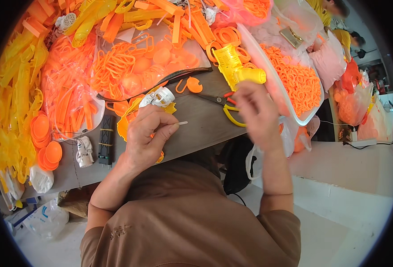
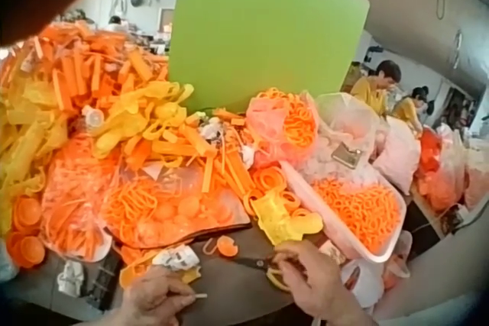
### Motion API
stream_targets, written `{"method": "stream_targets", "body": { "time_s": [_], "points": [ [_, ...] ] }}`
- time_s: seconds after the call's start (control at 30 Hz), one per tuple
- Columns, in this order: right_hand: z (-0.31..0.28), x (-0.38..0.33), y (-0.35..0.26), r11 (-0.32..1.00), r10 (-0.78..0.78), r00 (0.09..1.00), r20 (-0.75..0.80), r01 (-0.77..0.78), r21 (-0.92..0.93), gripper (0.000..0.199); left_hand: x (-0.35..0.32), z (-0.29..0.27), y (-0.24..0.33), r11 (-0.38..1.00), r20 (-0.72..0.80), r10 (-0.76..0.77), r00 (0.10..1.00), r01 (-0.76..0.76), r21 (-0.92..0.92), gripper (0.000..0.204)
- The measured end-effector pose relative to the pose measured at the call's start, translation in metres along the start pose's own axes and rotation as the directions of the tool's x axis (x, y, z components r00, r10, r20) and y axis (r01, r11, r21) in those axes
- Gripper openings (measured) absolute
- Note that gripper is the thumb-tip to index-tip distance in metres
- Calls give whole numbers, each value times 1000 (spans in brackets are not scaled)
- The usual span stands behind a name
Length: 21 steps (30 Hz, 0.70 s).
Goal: Assemble yellow plastic toy bubble guns by fitting various internal and external parts together at a workbench.
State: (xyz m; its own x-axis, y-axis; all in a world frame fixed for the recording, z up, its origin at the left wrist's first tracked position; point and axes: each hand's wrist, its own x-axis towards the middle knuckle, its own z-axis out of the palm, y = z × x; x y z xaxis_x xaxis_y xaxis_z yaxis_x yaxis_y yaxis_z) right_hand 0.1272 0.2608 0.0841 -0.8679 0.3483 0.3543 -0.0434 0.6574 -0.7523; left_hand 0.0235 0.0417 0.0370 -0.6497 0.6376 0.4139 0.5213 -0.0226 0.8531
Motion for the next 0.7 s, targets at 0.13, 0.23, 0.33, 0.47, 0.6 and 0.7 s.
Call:
{"method": "stream_targets", "body": {
  "time_s": [0.13, 0.23, 0.33, 0.47, 0.6, 0.7],
  "points": [
    [-63, 63, 44, 969, -29, 999, -42, 18, -247, 21, 0, 0, 0, 1000, -23, -20, 1000, 20, -14, 7],
    [-99, 111, 85, 858, 73, 995, -75, -101, -504, 22, 2, 2, 0, 998, -39, -28, 999, 26, -50, 7],
    [-119, 154, 153, 732, -156, 988, 14, 125, -670, 24, 3, 3, 5, 994, -14, -61, 998, 60, -89, 6],
    [-92, 187, 171, 617, -121, 987, 103, 157, -771, 26, 0, 1, 8, 989, 31, -91, 995, 94, -113, 6],
    [-66, 203, 172, 578, 99, 995, -12, -67, -813, 32, -4, 0, 7, 993, 14, -89, 996, 90, -81, 6],
    [-66, 203, 190, 486, 145, 989, -17, -86, -870, 36, -4, 0, 6, 993, 9, -78, 997, 79, -92, 6]
  ]
}}
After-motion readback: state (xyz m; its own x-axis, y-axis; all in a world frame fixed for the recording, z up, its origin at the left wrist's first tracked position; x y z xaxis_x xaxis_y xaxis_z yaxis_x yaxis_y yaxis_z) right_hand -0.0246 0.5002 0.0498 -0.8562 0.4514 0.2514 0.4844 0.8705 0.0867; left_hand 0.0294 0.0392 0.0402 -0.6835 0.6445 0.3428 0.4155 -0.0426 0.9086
